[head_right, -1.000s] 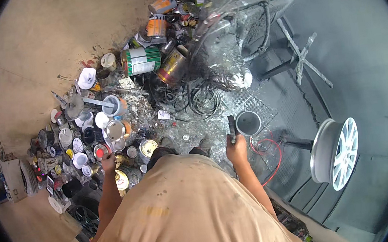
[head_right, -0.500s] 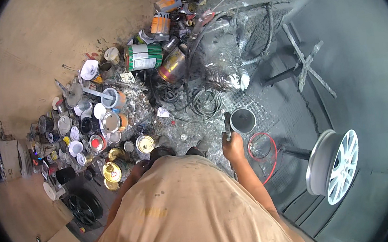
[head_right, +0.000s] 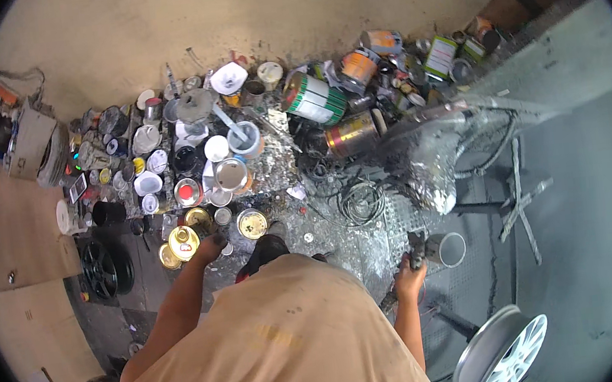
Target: The person prepares paint by mixing a liquid into a container and then applies the paint to a car wheel rim using a spray gun.
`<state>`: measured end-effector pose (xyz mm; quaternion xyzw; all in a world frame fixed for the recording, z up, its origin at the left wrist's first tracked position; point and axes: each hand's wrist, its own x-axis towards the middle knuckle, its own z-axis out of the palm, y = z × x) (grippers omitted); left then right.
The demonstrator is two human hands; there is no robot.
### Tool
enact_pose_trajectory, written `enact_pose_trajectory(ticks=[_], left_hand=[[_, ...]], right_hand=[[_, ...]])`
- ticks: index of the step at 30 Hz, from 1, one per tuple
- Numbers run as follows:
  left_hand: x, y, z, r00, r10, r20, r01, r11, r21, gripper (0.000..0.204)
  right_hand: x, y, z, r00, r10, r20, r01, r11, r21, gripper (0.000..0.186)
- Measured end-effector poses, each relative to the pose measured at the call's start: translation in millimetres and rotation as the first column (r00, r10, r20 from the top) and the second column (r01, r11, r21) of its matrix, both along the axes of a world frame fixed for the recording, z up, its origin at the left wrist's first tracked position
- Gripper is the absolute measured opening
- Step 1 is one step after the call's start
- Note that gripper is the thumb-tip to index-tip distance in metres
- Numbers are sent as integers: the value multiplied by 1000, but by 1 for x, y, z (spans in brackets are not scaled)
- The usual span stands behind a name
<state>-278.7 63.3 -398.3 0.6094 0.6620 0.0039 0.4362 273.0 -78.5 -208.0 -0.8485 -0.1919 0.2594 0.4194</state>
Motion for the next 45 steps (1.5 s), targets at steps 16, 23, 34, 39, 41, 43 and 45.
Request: enact_pose_trajectory(ticks=[16,23,34,39,41,43,45], left_hand=[[39,102,-5,863,436,256,-492,840,227,78],[41,133,-36,768,619,162,-638,720,274,32],[4,118,-96,455,734,503,-885,433,169,17],[27,124,-25,686,620,380,-727,594,344,21],[25,112,-2,857,459,235,-499,625,600,23],[24,100,18,874,415,252,-472,607,639,23],[21,89,39,892,363,268,-443,590,675,23]], right_hand=[[-32,4,14,985,-148,-86,147,989,-14,16],[-44,-3,1,947,-80,-310,104,993,61,49],[-59,-6,-15,907,-52,-419,89,994,70,48],[-13,-42,-91,952,183,-247,-135,970,200,39],[-10,-37,-98,942,235,-239,-207,969,134,37],[-7,-35,-105,931,281,-234,-267,960,91,35],[-6,-35,-112,918,317,-238,-309,948,69,33]])
